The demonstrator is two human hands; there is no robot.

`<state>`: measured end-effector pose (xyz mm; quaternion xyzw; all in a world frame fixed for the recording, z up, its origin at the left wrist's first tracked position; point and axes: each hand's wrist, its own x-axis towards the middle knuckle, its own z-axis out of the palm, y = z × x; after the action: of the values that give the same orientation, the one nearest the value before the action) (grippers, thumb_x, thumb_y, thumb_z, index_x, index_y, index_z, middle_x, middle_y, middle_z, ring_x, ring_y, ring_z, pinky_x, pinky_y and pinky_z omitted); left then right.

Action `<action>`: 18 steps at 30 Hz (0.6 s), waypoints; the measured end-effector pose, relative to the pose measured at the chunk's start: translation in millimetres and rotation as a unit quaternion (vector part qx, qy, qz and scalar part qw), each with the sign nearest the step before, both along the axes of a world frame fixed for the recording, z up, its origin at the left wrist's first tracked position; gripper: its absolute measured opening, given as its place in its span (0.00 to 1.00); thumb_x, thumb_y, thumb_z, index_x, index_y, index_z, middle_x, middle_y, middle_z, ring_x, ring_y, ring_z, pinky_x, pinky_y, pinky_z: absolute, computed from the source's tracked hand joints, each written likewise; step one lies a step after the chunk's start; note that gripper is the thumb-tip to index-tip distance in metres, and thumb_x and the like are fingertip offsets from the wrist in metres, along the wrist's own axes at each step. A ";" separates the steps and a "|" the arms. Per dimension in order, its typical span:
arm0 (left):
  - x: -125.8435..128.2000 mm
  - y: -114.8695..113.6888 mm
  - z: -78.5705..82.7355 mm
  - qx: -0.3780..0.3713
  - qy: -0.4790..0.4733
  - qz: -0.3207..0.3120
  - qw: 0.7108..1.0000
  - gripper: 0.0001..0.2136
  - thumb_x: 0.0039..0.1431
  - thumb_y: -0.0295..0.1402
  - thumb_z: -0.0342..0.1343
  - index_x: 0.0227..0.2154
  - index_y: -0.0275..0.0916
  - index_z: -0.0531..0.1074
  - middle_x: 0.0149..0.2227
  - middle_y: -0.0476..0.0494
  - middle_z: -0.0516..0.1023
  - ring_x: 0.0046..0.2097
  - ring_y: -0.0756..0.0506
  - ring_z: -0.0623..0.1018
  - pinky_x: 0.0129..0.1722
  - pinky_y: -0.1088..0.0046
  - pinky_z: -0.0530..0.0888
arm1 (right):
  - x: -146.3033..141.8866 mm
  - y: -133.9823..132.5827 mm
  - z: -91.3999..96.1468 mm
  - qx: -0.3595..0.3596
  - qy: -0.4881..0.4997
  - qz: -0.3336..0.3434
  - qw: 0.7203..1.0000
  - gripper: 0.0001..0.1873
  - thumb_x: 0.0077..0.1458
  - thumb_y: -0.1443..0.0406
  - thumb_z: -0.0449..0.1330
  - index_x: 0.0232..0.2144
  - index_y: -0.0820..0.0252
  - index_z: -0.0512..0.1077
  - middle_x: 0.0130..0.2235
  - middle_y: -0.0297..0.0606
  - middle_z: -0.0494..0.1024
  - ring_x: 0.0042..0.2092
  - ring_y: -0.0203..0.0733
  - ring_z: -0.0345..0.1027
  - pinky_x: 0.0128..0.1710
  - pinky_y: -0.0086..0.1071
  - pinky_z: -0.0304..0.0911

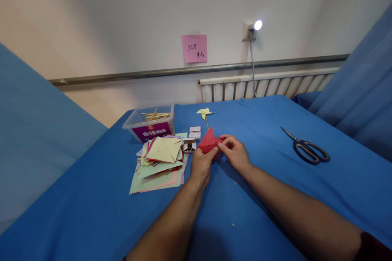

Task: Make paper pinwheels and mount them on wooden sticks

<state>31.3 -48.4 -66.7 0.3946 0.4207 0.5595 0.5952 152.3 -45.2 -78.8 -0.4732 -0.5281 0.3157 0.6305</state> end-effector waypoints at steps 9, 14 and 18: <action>0.9 0.3 3.2 0.003 0.025 0.012 1.000 0.19 0.41 0.38 0.68 0.36 0.33 0.78 0.32 0.43 0.80 0.27 0.50 0.73 0.28 0.76 0.67 | -1.3 0.4 -0.5 -0.014 0.024 0.008 1.000 0.13 0.47 0.58 0.65 0.19 0.58 0.70 0.41 0.42 0.76 0.45 0.45 0.69 0.50 0.40 0.60; 0.7 -0.5 5.8 0.021 0.007 0.010 1.000 0.20 0.39 0.36 0.69 0.38 0.33 0.78 0.34 0.42 0.81 0.30 0.49 0.74 0.31 0.74 0.69 | -1.5 1.4 -2.9 -0.022 0.035 0.012 0.999 0.14 0.46 0.56 0.65 0.18 0.58 0.70 0.40 0.41 0.76 0.44 0.45 0.70 0.49 0.39 0.60; 0.4 -0.6 5.6 0.011 0.019 0.013 1.000 0.17 0.40 0.37 0.68 0.35 0.33 0.78 0.31 0.43 0.80 0.28 0.49 0.74 0.30 0.74 0.69 | -2.0 1.5 -4.5 -0.025 0.035 0.018 0.999 0.15 0.46 0.55 0.65 0.18 0.58 0.69 0.40 0.41 0.76 0.44 0.46 0.70 0.49 0.40 0.60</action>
<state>31.8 -49.1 -61.1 0.4061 0.4311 0.5643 0.5751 150.3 -43.7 -83.3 -0.4678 -0.5061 0.3563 0.6309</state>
